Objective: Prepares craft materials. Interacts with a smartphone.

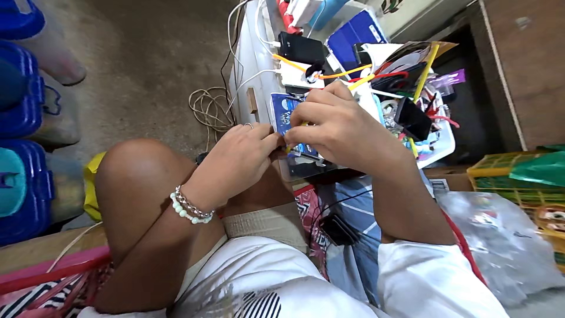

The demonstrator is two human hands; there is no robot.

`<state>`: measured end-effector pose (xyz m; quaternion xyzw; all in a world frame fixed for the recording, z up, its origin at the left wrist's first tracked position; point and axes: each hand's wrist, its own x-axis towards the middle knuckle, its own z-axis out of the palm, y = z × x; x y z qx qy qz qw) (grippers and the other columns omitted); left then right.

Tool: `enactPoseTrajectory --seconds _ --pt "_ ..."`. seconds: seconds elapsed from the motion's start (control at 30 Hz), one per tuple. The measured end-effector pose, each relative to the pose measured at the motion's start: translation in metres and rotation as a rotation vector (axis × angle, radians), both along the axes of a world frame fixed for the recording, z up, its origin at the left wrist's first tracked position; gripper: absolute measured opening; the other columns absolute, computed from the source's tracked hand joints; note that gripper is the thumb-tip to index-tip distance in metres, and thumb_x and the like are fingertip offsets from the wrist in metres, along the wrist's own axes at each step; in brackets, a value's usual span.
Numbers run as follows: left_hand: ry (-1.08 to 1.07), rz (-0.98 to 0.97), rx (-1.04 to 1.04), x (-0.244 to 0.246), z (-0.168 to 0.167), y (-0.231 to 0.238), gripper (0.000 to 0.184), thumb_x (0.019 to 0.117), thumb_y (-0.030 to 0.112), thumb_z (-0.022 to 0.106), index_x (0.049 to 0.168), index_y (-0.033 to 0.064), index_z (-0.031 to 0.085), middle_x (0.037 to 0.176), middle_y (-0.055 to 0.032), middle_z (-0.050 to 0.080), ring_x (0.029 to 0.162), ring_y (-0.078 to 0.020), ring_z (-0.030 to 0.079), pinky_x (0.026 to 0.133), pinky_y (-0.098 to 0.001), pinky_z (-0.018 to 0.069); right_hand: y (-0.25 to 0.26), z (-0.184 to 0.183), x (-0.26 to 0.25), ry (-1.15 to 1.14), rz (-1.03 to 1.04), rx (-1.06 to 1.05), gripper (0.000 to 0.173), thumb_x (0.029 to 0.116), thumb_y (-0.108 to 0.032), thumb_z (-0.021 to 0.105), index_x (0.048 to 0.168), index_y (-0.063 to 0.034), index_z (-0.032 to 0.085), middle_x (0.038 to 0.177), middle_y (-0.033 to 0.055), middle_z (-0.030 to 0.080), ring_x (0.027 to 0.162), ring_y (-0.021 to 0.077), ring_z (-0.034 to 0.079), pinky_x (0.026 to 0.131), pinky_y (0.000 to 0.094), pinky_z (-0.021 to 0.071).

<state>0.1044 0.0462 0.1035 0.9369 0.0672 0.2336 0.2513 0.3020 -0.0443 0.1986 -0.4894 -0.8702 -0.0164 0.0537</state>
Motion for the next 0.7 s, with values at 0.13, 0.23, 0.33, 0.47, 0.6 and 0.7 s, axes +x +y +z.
enactPoseTrajectory --seconds 0.13,0.23,0.33,0.47,0.6,0.7 --pt "-0.076 -0.021 0.056 -0.001 0.004 0.002 0.025 0.1011 0.021 0.051 0.098 0.0063 0.071 0.088 -0.0079 0.063 0.086 -0.0255 0.063 0.074 -0.0403 0.0501 0.001 0.004 0.006 0.143 0.012 -0.038 0.021 0.0970 -0.008 0.060 0.097 -0.0142 0.080 0.090 0.0049 0.069 0.092 0.0252 0.063 0.083 0.0471 0.0436" --pt "-0.233 -0.011 0.089 -0.002 0.006 0.001 0.032 0.1061 0.027 0.048 0.093 0.0053 0.068 0.084 -0.0071 0.062 0.080 -0.0225 0.063 0.069 -0.0364 0.0498 0.000 0.006 0.013 0.292 0.017 -0.058 0.020 0.0997 -0.015 0.060 0.098 -0.0130 0.080 0.090 0.0016 0.070 0.090 0.0178 0.064 0.082 0.0396 0.0478" --pt "-0.388 0.031 0.054 -0.002 0.006 -0.003 0.032 0.1071 0.024 0.048 0.094 0.0036 0.068 0.083 -0.0082 0.064 0.078 -0.0205 0.063 0.067 -0.0335 0.0498 -0.002 0.003 0.010 0.449 0.018 -0.066 0.020 0.1008 -0.014 0.059 0.098 -0.0065 0.077 0.090 0.0016 0.071 0.088 0.0097 0.067 0.081 0.0259 0.0554" --pt "-0.519 0.157 0.015 -0.004 0.005 -0.006 0.036 0.1083 0.027 0.047 0.092 0.0018 0.066 0.075 -0.0074 0.060 0.068 -0.0163 0.058 0.060 -0.0284 0.0459 -0.010 -0.012 -0.008 0.666 -0.089 -0.092 0.016 0.0961 -0.006 0.058 0.101 0.0006 0.072 0.087 0.0017 0.071 0.078 0.0015 0.064 0.072 0.0180 0.0560" --pt "-0.472 0.355 0.096 -0.008 0.009 -0.004 0.033 0.1075 0.025 0.049 0.093 0.0015 0.068 0.074 -0.0076 0.060 0.064 -0.0178 0.058 0.054 -0.0297 0.0445 -0.022 -0.026 -0.038 0.552 -0.307 0.084 0.024 0.1038 -0.015 0.052 0.104 -0.0026 0.073 0.084 0.0020 0.071 0.076 0.0062 0.066 0.070 0.0234 0.0559" --pt "-0.354 0.441 0.179 -0.013 0.012 -0.004 0.029 0.1061 0.025 0.053 0.097 0.0039 0.071 0.077 -0.0080 0.063 0.065 -0.0210 0.061 0.053 -0.0334 0.0455 -0.028 -0.020 -0.058 0.287 -0.402 0.245 0.026 0.1045 -0.019 0.051 0.098 -0.0053 0.073 0.082 0.0057 0.072 0.075 0.0171 0.069 0.064 0.0321 0.0568"
